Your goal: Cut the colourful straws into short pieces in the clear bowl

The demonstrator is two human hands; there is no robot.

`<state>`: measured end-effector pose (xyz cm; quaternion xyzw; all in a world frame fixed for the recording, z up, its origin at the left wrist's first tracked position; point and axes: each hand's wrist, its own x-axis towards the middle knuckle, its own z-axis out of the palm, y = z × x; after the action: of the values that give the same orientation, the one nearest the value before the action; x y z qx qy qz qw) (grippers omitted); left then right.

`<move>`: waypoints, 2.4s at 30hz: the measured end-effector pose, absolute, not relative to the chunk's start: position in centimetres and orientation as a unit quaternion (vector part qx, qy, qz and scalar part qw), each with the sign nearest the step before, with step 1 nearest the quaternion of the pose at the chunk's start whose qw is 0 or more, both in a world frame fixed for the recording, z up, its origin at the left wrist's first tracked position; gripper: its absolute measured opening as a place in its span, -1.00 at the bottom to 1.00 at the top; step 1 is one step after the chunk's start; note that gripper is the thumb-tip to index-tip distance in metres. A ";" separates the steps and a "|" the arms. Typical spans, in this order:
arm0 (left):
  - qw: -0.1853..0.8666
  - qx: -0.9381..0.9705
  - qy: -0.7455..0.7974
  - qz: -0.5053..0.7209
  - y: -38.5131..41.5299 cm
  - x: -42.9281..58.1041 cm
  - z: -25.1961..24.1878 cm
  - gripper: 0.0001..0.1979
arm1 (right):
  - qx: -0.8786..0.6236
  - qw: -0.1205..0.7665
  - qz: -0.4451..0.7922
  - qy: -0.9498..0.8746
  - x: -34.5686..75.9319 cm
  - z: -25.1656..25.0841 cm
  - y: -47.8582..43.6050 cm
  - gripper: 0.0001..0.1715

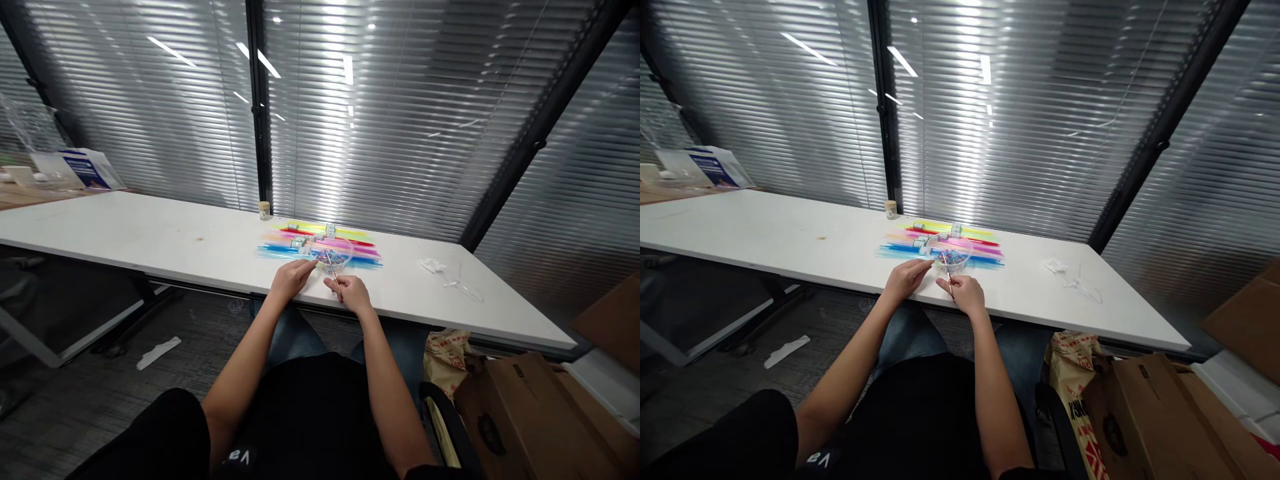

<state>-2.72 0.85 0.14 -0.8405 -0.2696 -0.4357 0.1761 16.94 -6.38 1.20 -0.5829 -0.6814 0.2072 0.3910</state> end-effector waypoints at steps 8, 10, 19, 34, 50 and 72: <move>0.177 -0.842 -0.271 -0.431 0.9 -2.8 0.1 -0.70 | -0.585 0.389 0.208 -0.681 17.0 1.1 -6.3 -0.35; 0.175 -0.844 -0.271 -0.429 0.9 -2.8 0.1 -0.69 | -0.585 0.389 0.208 -0.681 17.0 1.1 -6.3 -0.35; 0.197 -0.815 -0.303 -0.453 1.0 -2.6 -0.3 -0.80 | -0.594 0.390 0.212 -0.670 16.8 1.3 -6.4 -0.35; 0.214 -0.809 -0.311 -0.451 1.3 -2.6 -0.7 -0.77 | -0.571 0.416 0.217 -0.673 16.9 1.0 -6.4 -0.34; 0.206 -0.821 -0.290 -0.446 0.9 -2.6 -0.1 -0.78 | -0.590 0.380 0.180 -0.689 16.9 1.3 -6.6 -0.35; 0.209 -0.824 -0.284 -0.443 0.6 -2.5 0.3 -0.78 | -0.585 0.385 0.201 -0.684 16.9 1.3 -6.6 -0.33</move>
<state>-2.53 0.57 0.32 -0.8244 -0.2844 -0.4425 0.2087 16.91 -6.59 1.30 -0.5853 -0.6844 0.2012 0.3853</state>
